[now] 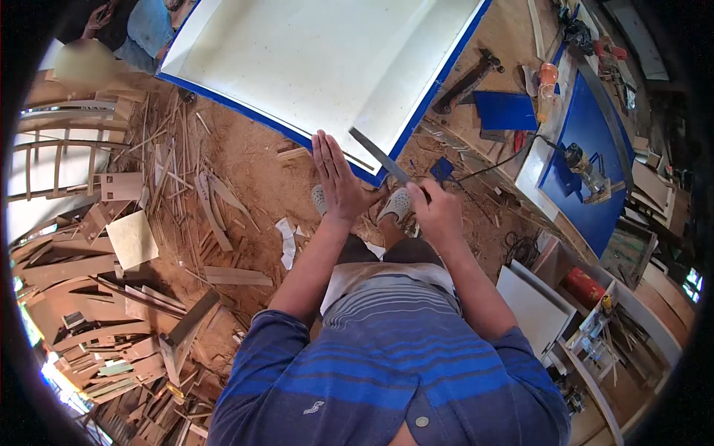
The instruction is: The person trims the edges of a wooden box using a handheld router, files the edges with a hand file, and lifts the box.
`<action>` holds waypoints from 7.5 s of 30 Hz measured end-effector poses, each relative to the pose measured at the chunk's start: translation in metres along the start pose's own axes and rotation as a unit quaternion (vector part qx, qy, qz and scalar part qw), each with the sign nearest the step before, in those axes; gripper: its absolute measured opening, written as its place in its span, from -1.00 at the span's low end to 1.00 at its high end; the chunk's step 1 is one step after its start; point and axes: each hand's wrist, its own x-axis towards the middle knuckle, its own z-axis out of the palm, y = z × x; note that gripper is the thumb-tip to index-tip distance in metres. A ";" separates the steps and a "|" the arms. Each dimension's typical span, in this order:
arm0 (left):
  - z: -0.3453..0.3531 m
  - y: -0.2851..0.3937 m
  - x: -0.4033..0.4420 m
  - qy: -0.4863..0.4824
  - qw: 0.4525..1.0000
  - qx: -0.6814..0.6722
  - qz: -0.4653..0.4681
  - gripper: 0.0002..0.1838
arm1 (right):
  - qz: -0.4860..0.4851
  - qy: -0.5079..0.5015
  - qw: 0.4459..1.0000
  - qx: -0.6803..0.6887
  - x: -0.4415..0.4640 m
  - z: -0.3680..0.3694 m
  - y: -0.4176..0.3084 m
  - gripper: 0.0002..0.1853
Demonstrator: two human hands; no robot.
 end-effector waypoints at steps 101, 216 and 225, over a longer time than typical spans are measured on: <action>-0.035 0.096 -0.030 -0.237 0.970 -0.025 0.053 -0.07 | 0.003 0.105 0.994 0.040 0.104 -0.044 0.018 -0.51; 0.045 0.012 0.175 -0.311 0.930 0.075 0.182 0.06 | 0.009 0.153 0.984 0.089 0.066 -0.025 0.027 -0.65; 0.025 0.037 0.142 -0.345 0.926 0.059 0.140 0.18 | 0.044 0.053 0.995 0.071 0.032 -0.031 0.061 -0.71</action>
